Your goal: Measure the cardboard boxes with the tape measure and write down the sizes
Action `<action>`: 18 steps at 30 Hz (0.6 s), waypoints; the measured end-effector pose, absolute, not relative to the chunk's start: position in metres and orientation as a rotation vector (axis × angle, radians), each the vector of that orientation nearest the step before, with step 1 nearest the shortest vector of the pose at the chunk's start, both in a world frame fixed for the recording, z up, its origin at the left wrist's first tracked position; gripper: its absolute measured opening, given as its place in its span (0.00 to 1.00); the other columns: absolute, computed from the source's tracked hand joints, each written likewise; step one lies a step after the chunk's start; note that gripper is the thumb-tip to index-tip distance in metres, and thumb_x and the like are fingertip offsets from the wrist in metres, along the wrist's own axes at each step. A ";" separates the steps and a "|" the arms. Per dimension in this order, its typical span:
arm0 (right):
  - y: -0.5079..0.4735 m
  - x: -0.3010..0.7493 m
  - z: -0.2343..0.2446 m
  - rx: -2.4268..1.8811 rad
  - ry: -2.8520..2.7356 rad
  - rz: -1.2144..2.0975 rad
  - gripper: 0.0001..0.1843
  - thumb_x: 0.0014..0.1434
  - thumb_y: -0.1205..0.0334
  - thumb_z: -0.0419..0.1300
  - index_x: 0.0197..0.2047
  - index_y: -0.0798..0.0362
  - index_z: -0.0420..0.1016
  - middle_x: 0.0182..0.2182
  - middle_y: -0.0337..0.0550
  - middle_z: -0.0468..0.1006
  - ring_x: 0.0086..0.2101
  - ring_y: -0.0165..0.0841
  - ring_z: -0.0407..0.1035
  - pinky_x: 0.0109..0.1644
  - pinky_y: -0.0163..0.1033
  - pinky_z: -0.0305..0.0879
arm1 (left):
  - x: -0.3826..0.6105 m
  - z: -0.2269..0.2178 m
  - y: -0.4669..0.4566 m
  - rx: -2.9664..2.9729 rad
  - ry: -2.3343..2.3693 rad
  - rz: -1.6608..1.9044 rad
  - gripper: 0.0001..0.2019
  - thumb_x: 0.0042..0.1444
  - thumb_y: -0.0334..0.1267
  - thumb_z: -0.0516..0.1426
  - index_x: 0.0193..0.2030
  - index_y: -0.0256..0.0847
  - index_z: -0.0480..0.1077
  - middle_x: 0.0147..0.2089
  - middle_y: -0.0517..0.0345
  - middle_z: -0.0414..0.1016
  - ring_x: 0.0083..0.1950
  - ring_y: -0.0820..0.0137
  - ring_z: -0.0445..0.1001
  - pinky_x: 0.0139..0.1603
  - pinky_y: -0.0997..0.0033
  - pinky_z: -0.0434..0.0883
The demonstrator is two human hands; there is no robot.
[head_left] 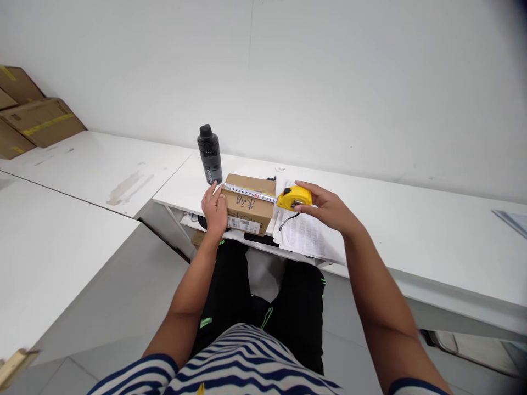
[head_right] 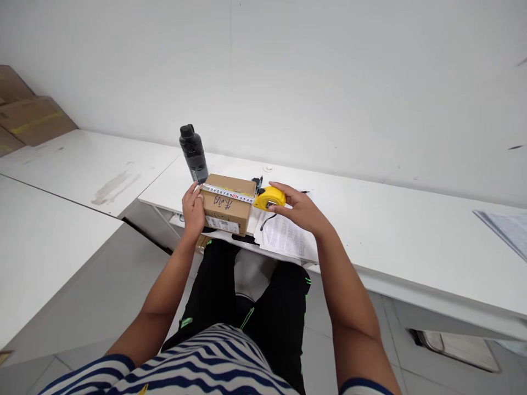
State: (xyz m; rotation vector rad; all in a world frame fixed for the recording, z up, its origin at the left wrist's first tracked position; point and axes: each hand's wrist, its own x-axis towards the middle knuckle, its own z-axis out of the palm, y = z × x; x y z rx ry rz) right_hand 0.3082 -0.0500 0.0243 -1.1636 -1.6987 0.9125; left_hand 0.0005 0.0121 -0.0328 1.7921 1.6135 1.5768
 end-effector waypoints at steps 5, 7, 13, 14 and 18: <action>-0.048 0.276 0.043 -1.239 -1.738 0.695 0.37 0.54 0.49 0.67 0.66 0.43 0.66 0.61 0.46 0.71 0.57 0.46 0.69 0.64 0.57 0.64 | 0.004 -0.030 0.010 1.684 1.482 1.592 0.18 0.65 0.36 0.46 0.53 0.43 0.75 0.67 0.53 0.66 0.68 0.64 0.63 0.71 0.60 0.58; -0.044 0.258 0.052 -1.209 -1.783 0.605 0.35 0.56 0.48 0.66 0.65 0.44 0.67 0.62 0.46 0.71 0.58 0.46 0.68 0.64 0.57 0.64 | 0.006 -0.029 0.008 1.652 1.441 1.609 0.18 0.64 0.36 0.47 0.53 0.43 0.75 0.67 0.52 0.65 0.68 0.65 0.63 0.71 0.60 0.58; -0.030 0.228 0.051 -1.115 -1.852 0.517 0.32 0.59 0.44 0.62 0.64 0.45 0.69 0.59 0.48 0.73 0.57 0.46 0.68 0.62 0.55 0.66 | 0.004 -0.031 -0.001 1.448 1.328 1.564 0.22 0.66 0.42 0.48 0.65 0.44 0.61 0.67 0.50 0.66 0.67 0.63 0.65 0.66 0.61 0.64; -0.029 0.226 0.047 -1.114 -1.824 0.537 0.33 0.59 0.43 0.62 0.65 0.46 0.68 0.59 0.49 0.73 0.56 0.46 0.69 0.61 0.55 0.67 | 0.001 -0.032 -0.002 1.405 1.301 1.533 0.23 0.66 0.44 0.48 0.66 0.45 0.60 0.66 0.49 0.67 0.65 0.63 0.67 0.64 0.62 0.66; -0.030 0.221 0.026 -1.092 -1.498 0.642 0.42 0.57 0.40 0.62 0.70 0.49 0.59 0.62 0.50 0.69 0.55 0.44 0.70 0.59 0.51 0.68 | -0.014 -0.038 0.001 1.153 1.186 1.569 0.24 0.63 0.49 0.53 0.63 0.45 0.63 0.55 0.51 0.74 0.53 0.63 0.75 0.52 0.65 0.72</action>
